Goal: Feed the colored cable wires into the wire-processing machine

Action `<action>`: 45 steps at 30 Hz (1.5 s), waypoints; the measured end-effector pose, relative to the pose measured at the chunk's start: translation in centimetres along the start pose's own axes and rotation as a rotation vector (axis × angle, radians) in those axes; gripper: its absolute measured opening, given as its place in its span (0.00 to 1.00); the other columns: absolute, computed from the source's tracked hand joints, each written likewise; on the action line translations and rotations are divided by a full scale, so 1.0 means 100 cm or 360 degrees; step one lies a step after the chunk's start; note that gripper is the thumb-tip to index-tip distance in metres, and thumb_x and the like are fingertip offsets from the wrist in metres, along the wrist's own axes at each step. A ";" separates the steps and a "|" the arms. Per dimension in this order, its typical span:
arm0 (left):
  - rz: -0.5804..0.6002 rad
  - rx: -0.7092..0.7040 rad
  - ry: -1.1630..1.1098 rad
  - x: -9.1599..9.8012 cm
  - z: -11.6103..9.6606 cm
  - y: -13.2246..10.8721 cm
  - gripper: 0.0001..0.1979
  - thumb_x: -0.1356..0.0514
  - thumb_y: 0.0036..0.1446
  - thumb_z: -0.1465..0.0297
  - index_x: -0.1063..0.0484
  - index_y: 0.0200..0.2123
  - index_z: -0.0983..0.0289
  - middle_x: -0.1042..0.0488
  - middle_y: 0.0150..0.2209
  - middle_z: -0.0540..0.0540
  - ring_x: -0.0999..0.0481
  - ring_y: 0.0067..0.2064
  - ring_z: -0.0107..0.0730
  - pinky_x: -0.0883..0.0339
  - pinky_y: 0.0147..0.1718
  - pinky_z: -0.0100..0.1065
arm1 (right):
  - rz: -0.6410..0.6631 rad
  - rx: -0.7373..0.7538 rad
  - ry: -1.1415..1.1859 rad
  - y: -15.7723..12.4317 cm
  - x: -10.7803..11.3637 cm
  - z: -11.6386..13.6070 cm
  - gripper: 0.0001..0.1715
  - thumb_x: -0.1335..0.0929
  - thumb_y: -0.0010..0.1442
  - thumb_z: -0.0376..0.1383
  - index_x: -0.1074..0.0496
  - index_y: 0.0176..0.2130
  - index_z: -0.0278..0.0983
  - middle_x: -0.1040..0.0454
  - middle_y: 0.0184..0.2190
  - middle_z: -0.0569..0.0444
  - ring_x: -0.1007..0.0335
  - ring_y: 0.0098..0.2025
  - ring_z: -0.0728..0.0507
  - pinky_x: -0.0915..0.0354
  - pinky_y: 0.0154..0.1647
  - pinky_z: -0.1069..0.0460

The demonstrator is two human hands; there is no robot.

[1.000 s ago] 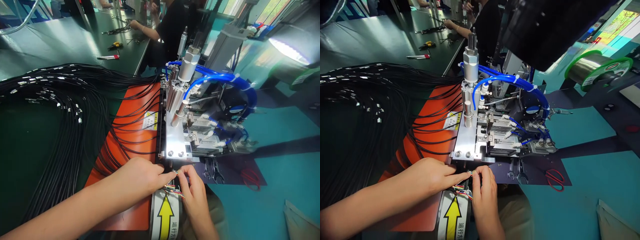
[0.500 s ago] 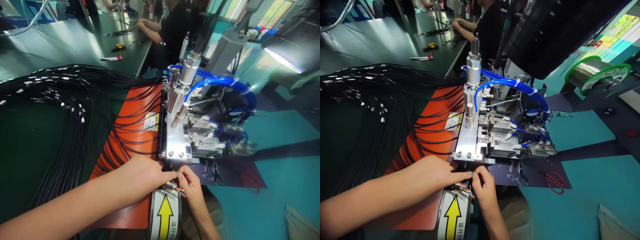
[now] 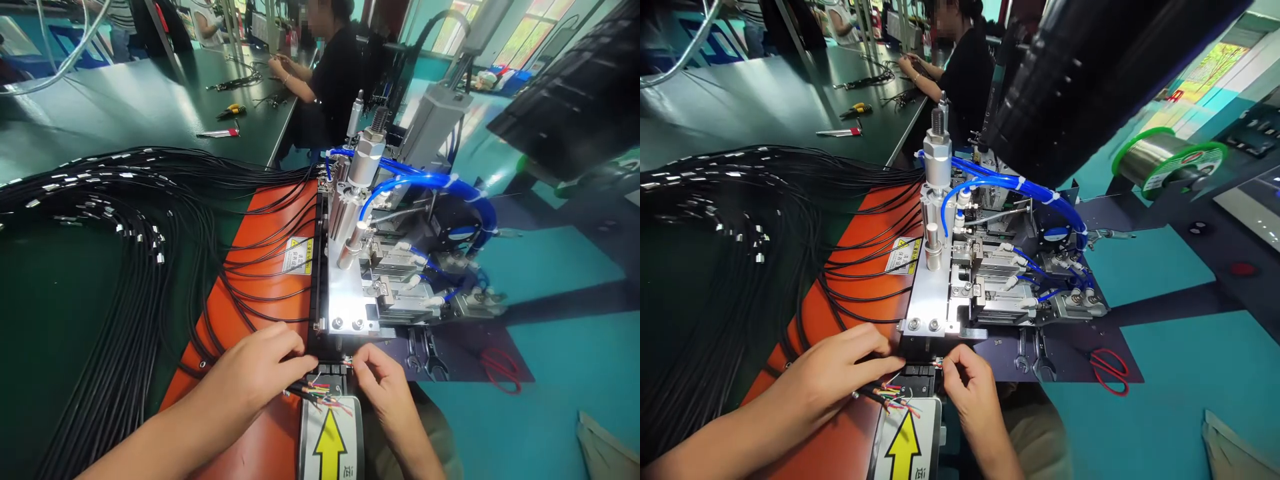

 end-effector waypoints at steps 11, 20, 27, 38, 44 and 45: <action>0.0098 -0.0116 -0.0003 -0.004 -0.002 0.007 0.19 0.60 0.65 0.74 0.30 0.36 0.67 0.35 0.28 0.54 0.39 0.30 0.31 0.43 0.26 0.28 | -0.0163 -0.0021 0.0084 -0.002 0.000 -0.008 0.12 0.39 0.53 0.36 0.41 0.20 0.37 0.40 0.16 0.61 0.44 0.21 0.50 0.45 0.22 0.56; 0.0151 -0.0106 0.0038 -0.010 0.002 0.006 0.18 0.59 0.66 0.72 0.29 0.35 0.64 0.34 0.30 0.54 0.37 0.32 0.31 0.42 0.27 0.28 | -0.0194 -0.0082 0.0310 0.001 -0.001 -0.011 0.17 0.42 0.56 0.43 0.41 0.21 0.38 0.40 0.17 0.59 0.42 0.21 0.49 0.41 0.22 0.55; -0.0204 0.0021 0.0207 0.005 0.002 0.003 0.15 0.57 0.65 0.72 0.31 0.44 0.62 0.33 0.39 0.57 0.38 0.41 0.37 0.39 0.37 0.38 | -0.0469 0.0240 -0.0043 -0.026 0.021 0.027 0.12 0.40 0.59 0.36 0.36 0.25 0.38 0.35 0.23 0.57 0.39 0.28 0.47 0.42 0.30 0.53; 0.0040 -0.0094 -0.0044 -0.001 -0.005 0.002 0.15 0.55 0.61 0.76 0.35 0.48 0.66 0.33 0.30 0.55 0.36 0.32 0.36 0.41 0.28 0.34 | -0.0143 0.0624 -0.0506 -0.038 -0.009 0.065 0.13 0.41 0.61 0.28 0.36 0.26 0.37 0.33 0.23 0.56 0.36 0.28 0.47 0.39 0.31 0.52; 0.0077 0.0111 0.0033 0.003 -0.003 0.000 0.21 0.51 0.51 0.82 0.37 0.48 0.62 0.34 0.33 0.54 0.36 0.34 0.36 0.40 0.30 0.34 | -0.0114 0.0735 -0.0617 -0.041 -0.011 0.069 0.09 0.38 0.59 0.28 0.37 0.27 0.37 0.33 0.23 0.56 0.37 0.29 0.46 0.39 0.30 0.51; 0.0070 0.0250 0.0061 0.006 0.002 -0.003 0.24 0.51 0.45 0.84 0.38 0.47 0.62 0.34 0.34 0.54 0.36 0.36 0.38 0.40 0.33 0.37 | -0.0106 0.0773 -0.0647 -0.042 -0.012 0.071 0.08 0.38 0.58 0.28 0.38 0.27 0.37 0.34 0.23 0.56 0.37 0.29 0.46 0.40 0.29 0.51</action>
Point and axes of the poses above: each hand's wrist, its own y-axis towards the middle knuckle, its own x-axis out of the back of the hand, z = x × y, the point moved 8 cm from there along y, towards the middle knuckle
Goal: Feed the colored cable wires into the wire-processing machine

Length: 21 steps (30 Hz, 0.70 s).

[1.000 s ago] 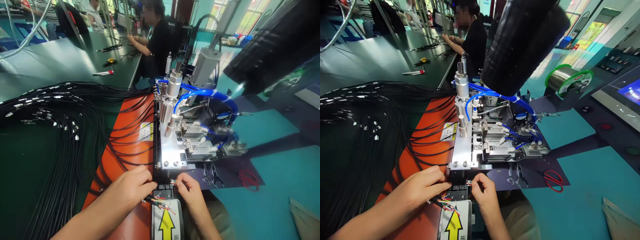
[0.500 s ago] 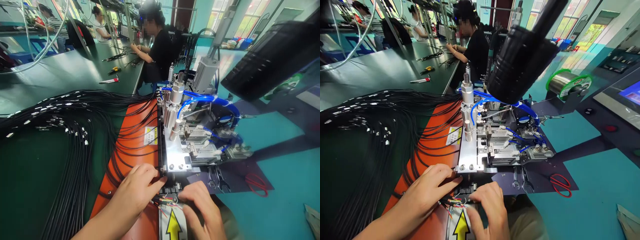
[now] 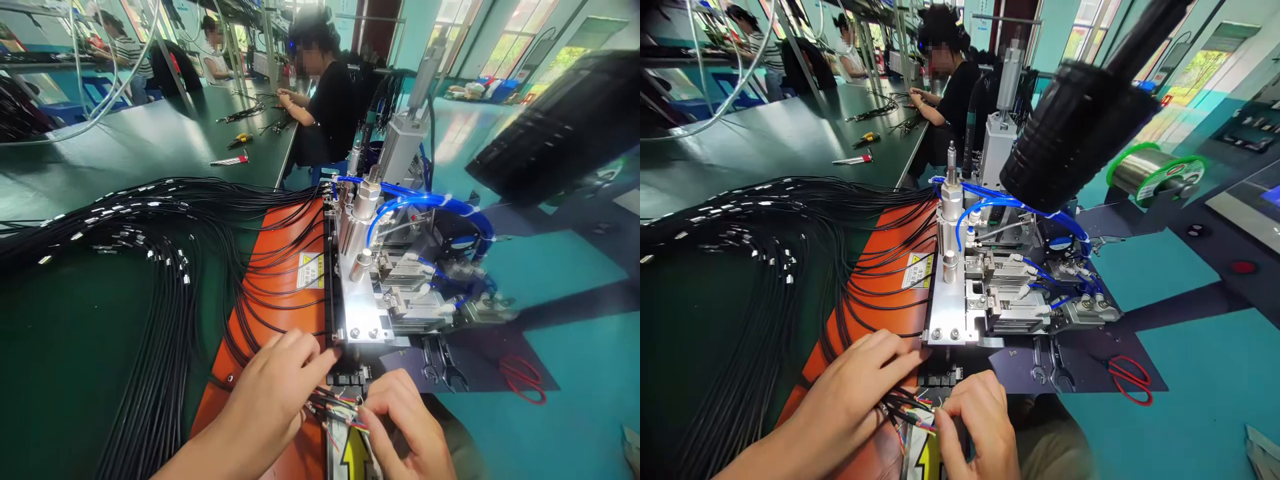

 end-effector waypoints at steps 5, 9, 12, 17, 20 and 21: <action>0.0020 0.0425 0.0168 0.009 0.019 -0.021 0.21 0.50 0.35 0.84 0.37 0.35 0.63 0.35 0.34 0.54 0.38 0.37 0.41 0.41 0.38 0.43 | 0.0064 0.0195 0.0000 0.000 0.000 0.013 0.09 0.36 0.54 0.27 0.39 0.25 0.38 0.32 0.25 0.55 0.36 0.30 0.45 0.39 0.30 0.50; 0.0185 0.0368 0.0208 0.004 0.018 -0.029 0.15 0.52 0.39 0.85 0.38 0.28 0.63 0.36 0.30 0.53 0.39 0.33 0.39 0.42 0.33 0.40 | 0.0078 0.0035 0.0177 0.004 0.004 0.011 0.10 0.40 0.59 0.28 0.36 0.29 0.40 0.29 0.30 0.56 0.31 0.32 0.47 0.34 0.31 0.54; 0.0161 0.0335 0.0200 0.002 0.019 -0.031 0.15 0.53 0.39 0.87 0.38 0.27 0.64 0.35 0.30 0.53 0.38 0.31 0.37 0.42 0.31 0.37 | 0.0015 -0.0079 0.0084 0.008 0.007 0.010 0.07 0.37 0.59 0.32 0.35 0.40 0.42 0.27 0.30 0.56 0.29 0.31 0.47 0.33 0.30 0.56; 0.0081 0.0283 -0.0022 0.000 0.023 -0.034 0.13 0.49 0.42 0.86 0.39 0.27 0.64 0.35 0.28 0.50 0.36 0.30 0.32 0.44 0.27 0.30 | 0.0344 0.0282 -0.0149 0.014 -0.015 0.033 0.06 0.34 0.56 0.33 0.32 0.38 0.41 0.25 0.27 0.57 0.30 0.28 0.45 0.35 0.27 0.53; 0.0055 0.0110 -0.0123 0.003 0.013 -0.035 0.05 0.48 0.54 0.78 0.37 0.29 0.63 0.35 0.26 0.49 0.37 0.26 0.30 0.47 0.24 0.28 | 0.0360 0.0253 -0.0220 0.014 -0.016 0.033 0.07 0.39 0.61 0.34 0.32 0.38 0.40 0.24 0.28 0.55 0.30 0.29 0.45 0.35 0.28 0.52; 0.0050 0.0017 -0.0147 0.005 0.007 -0.036 0.05 0.49 0.57 0.75 0.37 0.30 0.63 0.35 0.25 0.49 0.37 0.25 0.29 0.48 0.23 0.29 | 0.0334 0.0234 -0.0219 0.014 -0.016 0.032 0.10 0.41 0.63 0.34 0.32 0.39 0.40 0.24 0.29 0.54 0.30 0.30 0.45 0.35 0.29 0.52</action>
Point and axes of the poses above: each hand's wrist, its own y-axis towards the middle knuckle, its own x-axis out of the back of the hand, z = x × y, the point moved 8 cm from there along y, towards the middle knuckle
